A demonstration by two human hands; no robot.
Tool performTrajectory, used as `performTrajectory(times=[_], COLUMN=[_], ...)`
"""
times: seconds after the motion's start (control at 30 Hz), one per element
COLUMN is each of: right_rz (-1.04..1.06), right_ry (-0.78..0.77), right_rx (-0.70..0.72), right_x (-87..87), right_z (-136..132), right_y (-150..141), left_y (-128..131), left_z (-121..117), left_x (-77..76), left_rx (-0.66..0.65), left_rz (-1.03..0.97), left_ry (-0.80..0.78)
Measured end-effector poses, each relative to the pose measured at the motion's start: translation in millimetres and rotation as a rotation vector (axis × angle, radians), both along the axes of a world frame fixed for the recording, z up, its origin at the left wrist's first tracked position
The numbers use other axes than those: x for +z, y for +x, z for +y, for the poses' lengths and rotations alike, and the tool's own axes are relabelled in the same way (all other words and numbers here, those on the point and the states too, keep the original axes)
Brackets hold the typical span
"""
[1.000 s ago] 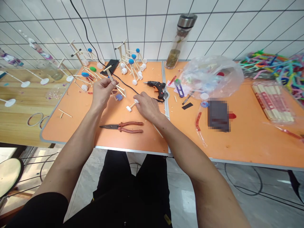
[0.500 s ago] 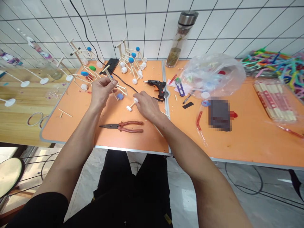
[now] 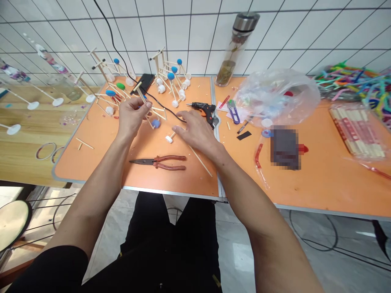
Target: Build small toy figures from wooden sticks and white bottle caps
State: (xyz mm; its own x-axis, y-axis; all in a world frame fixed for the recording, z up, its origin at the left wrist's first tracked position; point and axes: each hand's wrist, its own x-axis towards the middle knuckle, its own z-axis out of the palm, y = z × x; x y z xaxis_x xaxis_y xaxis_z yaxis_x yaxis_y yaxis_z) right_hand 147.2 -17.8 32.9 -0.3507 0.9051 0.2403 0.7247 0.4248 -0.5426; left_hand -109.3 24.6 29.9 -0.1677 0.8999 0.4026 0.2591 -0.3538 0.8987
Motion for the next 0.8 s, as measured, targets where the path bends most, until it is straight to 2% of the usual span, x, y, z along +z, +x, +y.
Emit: performTrajectory(times=[0.13,0.27,0.6,0.8], right_rz=[-0.178,-0.316,-0.344,-0.354], right_ry=[-0.120,-0.110,-0.052,-0.079], right_rx=[0.021,0.040,0.067,-0.006], right_x=[11.4,12.1,-2.5,7.1], right_z=[-13.4,-20.1,-8.1,-10.3], right_y=[-6.8,-16.1,-17.6,-7.5], left_y=[0.1,-2.2,-4.7,-6.7], left_z=[-0.2,0.6,1.7,2.4], left_x=[2.7,4.3,5.3,5.8], left_rx=[-0.001,0.012,0.009,0.002], left_rz=[-0.004,0.002,0.018,0.019], left_ry=[-0.014,-0.013,0.010,0.010])
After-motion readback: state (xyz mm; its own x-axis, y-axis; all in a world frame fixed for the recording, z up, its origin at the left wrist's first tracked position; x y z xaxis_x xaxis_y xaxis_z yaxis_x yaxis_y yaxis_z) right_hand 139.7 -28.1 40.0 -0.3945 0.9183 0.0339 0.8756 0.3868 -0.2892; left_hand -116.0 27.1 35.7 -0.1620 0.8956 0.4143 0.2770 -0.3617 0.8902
